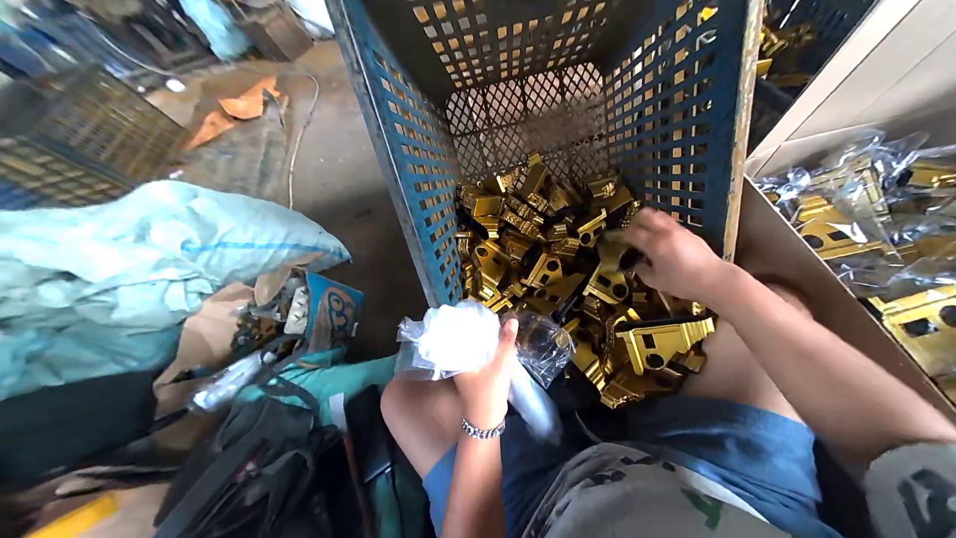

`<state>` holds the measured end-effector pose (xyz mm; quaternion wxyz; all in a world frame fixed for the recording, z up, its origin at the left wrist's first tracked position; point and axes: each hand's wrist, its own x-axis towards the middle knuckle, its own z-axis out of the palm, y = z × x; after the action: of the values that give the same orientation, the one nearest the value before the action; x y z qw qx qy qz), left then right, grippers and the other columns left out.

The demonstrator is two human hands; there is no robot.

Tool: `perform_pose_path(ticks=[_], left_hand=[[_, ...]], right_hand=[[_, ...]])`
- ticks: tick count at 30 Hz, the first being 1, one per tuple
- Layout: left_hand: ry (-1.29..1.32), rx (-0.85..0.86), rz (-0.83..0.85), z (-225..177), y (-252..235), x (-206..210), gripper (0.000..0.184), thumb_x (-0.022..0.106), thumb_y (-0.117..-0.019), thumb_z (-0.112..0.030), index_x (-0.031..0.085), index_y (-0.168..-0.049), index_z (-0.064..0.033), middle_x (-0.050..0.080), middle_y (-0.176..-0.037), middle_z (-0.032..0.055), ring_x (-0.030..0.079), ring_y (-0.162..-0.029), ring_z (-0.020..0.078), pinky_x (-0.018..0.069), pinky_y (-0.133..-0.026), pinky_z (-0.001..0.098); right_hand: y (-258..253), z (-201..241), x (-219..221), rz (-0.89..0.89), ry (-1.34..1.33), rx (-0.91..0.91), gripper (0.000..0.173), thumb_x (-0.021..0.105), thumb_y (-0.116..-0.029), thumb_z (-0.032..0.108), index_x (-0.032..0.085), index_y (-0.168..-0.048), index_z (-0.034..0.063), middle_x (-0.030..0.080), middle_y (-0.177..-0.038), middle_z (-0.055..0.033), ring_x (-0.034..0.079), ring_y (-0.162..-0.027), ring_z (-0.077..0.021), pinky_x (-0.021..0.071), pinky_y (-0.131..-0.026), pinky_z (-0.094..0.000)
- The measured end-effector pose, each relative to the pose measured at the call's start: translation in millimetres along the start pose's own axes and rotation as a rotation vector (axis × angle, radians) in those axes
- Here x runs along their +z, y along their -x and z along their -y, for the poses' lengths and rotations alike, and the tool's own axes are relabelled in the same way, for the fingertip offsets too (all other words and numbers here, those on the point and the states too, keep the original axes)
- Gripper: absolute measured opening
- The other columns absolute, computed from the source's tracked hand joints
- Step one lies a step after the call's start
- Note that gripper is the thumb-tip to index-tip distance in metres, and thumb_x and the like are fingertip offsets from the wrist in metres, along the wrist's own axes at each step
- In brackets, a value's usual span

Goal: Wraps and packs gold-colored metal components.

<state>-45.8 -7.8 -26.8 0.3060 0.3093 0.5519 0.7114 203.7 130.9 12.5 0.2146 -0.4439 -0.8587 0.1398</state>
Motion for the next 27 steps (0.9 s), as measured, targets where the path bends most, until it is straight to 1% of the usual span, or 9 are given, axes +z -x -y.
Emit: perform_pose_path(ticks=[3,6,9,12,17,20,22,24,27], left_hand=[[0.139,-0.115,0.038,-4.1,3.2,15.5,0.028,0.071,-0.0806,0.009,0.057,-0.105,0.0031,0.066,-0.073,0.0029,0.063,-0.058,0.0087,0.0580,-0.058,0.0239],[0.236,-0.246,0.057,-11.7,10.6,28.5,0.022,0.060,-0.0829,0.013,0.057,-0.101,0.0011,0.066,-0.070,0.0031,0.063,-0.057,0.0079,0.0580,-0.057,0.0231],[0.357,-0.452,0.031,-24.5,6.4,26.8,0.010,0.052,-0.1002,0.004,0.060,-0.096,-0.0010,0.062,-0.067,0.0035,0.057,-0.052,0.0065,0.0522,-0.050,0.0197],[0.305,-0.435,-0.013,-33.9,-7.0,9.0,0.016,0.049,-0.1036,-0.001,0.064,-0.101,0.0012,0.070,-0.081,0.0065,0.069,-0.071,0.0099,0.0594,-0.067,0.0239],[0.158,-0.232,0.042,-31.4,12.3,17.6,0.014,0.063,-0.0906,0.010,0.062,-0.101,0.0000,0.069,-0.084,0.0017,0.065,-0.074,0.0044,0.0553,-0.068,0.0192],[0.200,-0.210,0.121,-31.5,25.3,27.1,0.018,0.065,-0.0871,0.009,0.062,-0.103,0.0010,0.071,-0.088,0.0014,0.067,-0.081,0.0062,0.0574,-0.078,0.0226],[0.181,-0.222,0.165,-32.2,23.7,27.1,0.019,0.066,-0.0872,0.008,0.062,-0.105,0.0021,0.071,-0.090,0.0017,0.069,-0.087,0.0075,0.0589,-0.084,0.0249],[0.170,-0.233,0.294,-31.4,22.5,24.9,0.020,0.067,-0.0856,0.006,0.063,-0.105,0.0032,0.072,-0.090,0.0026,0.070,-0.088,0.0095,0.0593,-0.086,0.0276],[0.197,-0.215,0.459,-29.8,21.4,21.9,0.016,0.066,-0.0883,0.005,0.065,-0.104,0.0031,0.075,-0.091,0.0052,0.071,-0.082,0.0111,0.0603,-0.081,0.0275]], right_hand=[[22.4,65.3,0.1,-0.228,-1.055,0.270,0.031,0.057,-0.1021,0.016,0.053,-0.131,0.0067,0.067,-0.118,-0.0022,0.067,-0.108,-0.0112,0.0584,-0.093,-0.0329],[34.4,101.3,34.5,-0.076,-1.561,0.446,0.026,0.053,-0.1036,0.017,0.053,-0.127,0.0055,0.071,-0.107,-0.0075,0.073,-0.094,-0.0204,0.0632,-0.083,-0.0418],[42.1,116.2,69.9,-0.297,-1.352,0.286,0.021,0.062,-0.0978,0.003,0.059,-0.117,-0.0046,0.074,-0.100,-0.0049,0.074,-0.089,-0.0127,0.0643,-0.083,-0.0335],[57.1,103.4,85.6,-0.286,-0.976,-0.089,0.033,0.075,-0.0887,0.009,0.063,-0.114,-0.0075,0.074,-0.107,-0.0040,0.070,-0.101,-0.0027,0.0590,-0.093,-0.0228],[49.4,84.0,86.8,-0.378,-0.465,-0.116,0.033,0.073,-0.0823,0.010,0.068,-0.111,-0.0070,0.070,-0.113,-0.0224,0.070,-0.104,-0.0242,0.0578,-0.092,-0.0335],[46.0,94.9,74.7,-0.188,-0.940,0.129,0.040,0.067,-0.0903,0.006,0.055,-0.124,-0.0110,0.061,-0.127,-0.0175,0.065,-0.112,-0.0168,0.0564,-0.095,-0.0276],[45.2,103.0,58.2,-0.079,-1.438,0.385,0.039,0.062,-0.0921,0.013,0.050,-0.127,0.0004,0.064,-0.123,-0.0098,0.068,-0.109,-0.0171,0.0599,-0.093,-0.0351],[40.7,102.3,61.7,-0.184,-1.407,0.397,0.020,0.066,-0.0890,0.008,0.055,-0.105,0.0057,0.066,-0.109,-0.0053,0.067,-0.101,-0.0125,0.0588,-0.087,-0.0310],[35.8,96.7,74.7,-0.380,-1.212,0.330,0.029,0.075,-0.0825,0.000,0.051,-0.095,0.0088,0.062,-0.095,0.0004,0.065,-0.086,-0.0054,0.0582,-0.076,-0.0235]])
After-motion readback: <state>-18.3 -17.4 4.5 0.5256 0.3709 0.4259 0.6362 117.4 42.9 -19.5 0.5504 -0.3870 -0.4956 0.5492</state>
